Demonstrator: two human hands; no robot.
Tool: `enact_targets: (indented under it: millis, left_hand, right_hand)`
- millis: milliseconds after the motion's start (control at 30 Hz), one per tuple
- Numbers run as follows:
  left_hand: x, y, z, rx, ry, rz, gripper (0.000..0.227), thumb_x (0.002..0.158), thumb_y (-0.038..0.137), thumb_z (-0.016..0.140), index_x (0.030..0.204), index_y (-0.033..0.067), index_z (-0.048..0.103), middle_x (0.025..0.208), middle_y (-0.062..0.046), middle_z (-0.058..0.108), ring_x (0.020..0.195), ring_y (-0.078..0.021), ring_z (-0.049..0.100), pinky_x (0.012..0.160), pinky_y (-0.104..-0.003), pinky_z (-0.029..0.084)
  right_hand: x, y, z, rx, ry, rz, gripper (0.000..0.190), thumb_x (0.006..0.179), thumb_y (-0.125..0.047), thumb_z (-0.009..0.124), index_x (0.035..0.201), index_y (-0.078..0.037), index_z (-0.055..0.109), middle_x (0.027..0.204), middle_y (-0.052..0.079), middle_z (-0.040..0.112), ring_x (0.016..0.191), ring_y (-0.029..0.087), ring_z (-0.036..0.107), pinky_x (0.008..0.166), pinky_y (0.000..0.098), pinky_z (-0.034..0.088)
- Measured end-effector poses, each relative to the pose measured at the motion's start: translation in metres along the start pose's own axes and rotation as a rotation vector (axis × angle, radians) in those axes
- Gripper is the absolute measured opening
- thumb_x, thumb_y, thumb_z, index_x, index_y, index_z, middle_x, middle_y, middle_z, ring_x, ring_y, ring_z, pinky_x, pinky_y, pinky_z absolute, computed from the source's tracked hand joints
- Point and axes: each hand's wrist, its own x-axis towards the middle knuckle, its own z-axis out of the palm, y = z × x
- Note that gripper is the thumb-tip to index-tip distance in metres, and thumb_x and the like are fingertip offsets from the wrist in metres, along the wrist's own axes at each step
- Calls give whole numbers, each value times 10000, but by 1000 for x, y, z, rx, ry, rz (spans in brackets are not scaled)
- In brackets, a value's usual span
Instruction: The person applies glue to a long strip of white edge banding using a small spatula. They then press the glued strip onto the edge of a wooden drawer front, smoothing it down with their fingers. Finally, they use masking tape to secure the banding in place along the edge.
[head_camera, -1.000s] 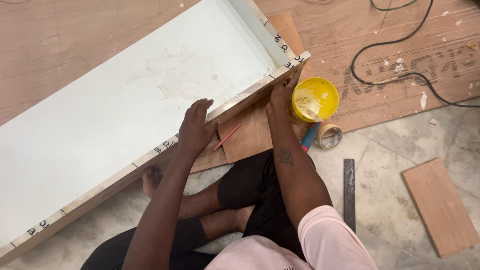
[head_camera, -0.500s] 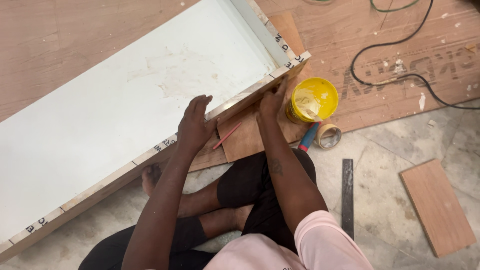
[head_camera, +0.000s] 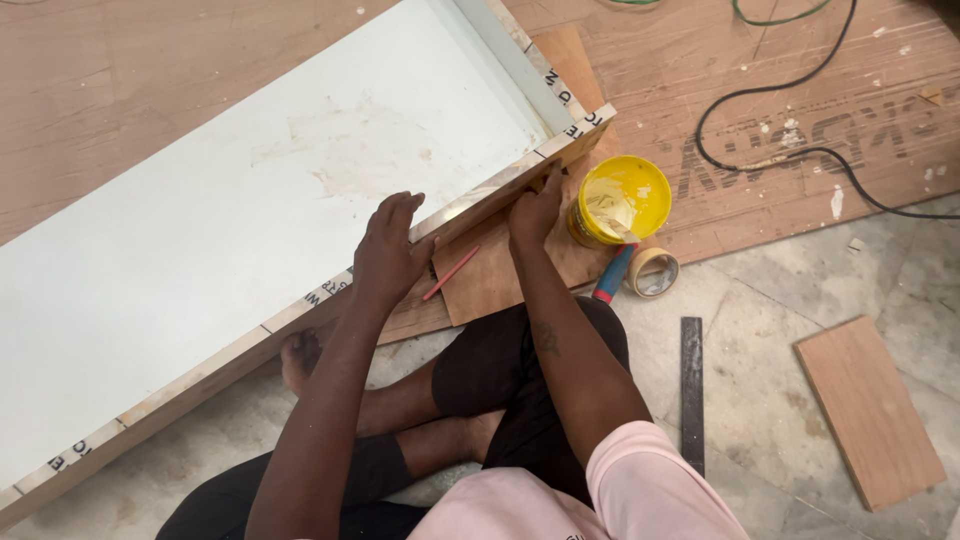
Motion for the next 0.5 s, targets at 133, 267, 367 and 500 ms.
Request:
enact_targets:
  millis: [133, 267, 367, 500]
  left_hand:
    - [-1, 1, 0, -2, 14, -1, 590, 867, 230, 781, 1402, 140, 550, 1461, -119, 529, 1307, -324, 550, 983, -450, 530]
    - [-1, -1, -2, 12, 22, 22, 599, 855, 236, 791, 1396, 134, 557, 1436, -123, 535, 1304, -331, 546, 998, -455, 526]
    - [-1, 0, 2, 32, 17, 35, 600, 858, 241, 795, 1397, 126, 557, 1435, -132, 533, 1297, -336, 545, 986, -457, 526]
    - [-2, 1, 1, 19, 14, 25, 602, 855, 247, 796, 1395, 128, 558, 1430, -117, 542, 1290, -323, 555, 979, -453, 534]
  right_hand:
    - [8, 12, -2, 223, 41, -89, 680, 911, 117, 422, 1564, -72, 419, 1574, 182, 539, 1434, 308, 544, 1194, 374, 424]
    - [-1, -15, -8, 224, -11, -150, 861, 812, 148, 425, 1616, -65, 207, 1588, 224, 369, 1430, 348, 402, 1159, 391, 338]
    - [-15, -33, -18, 147, -120, 25, 810, 862, 106, 405, 1621, -100, 211, 1566, 198, 432, 1394, 329, 467, 1119, 382, 399]
    - [-15, -56, -27, 344, -137, 414, 786, 894, 63, 361, 1627, -167, 190, 1522, 167, 479, 1233, 428, 586, 965, 500, 466]
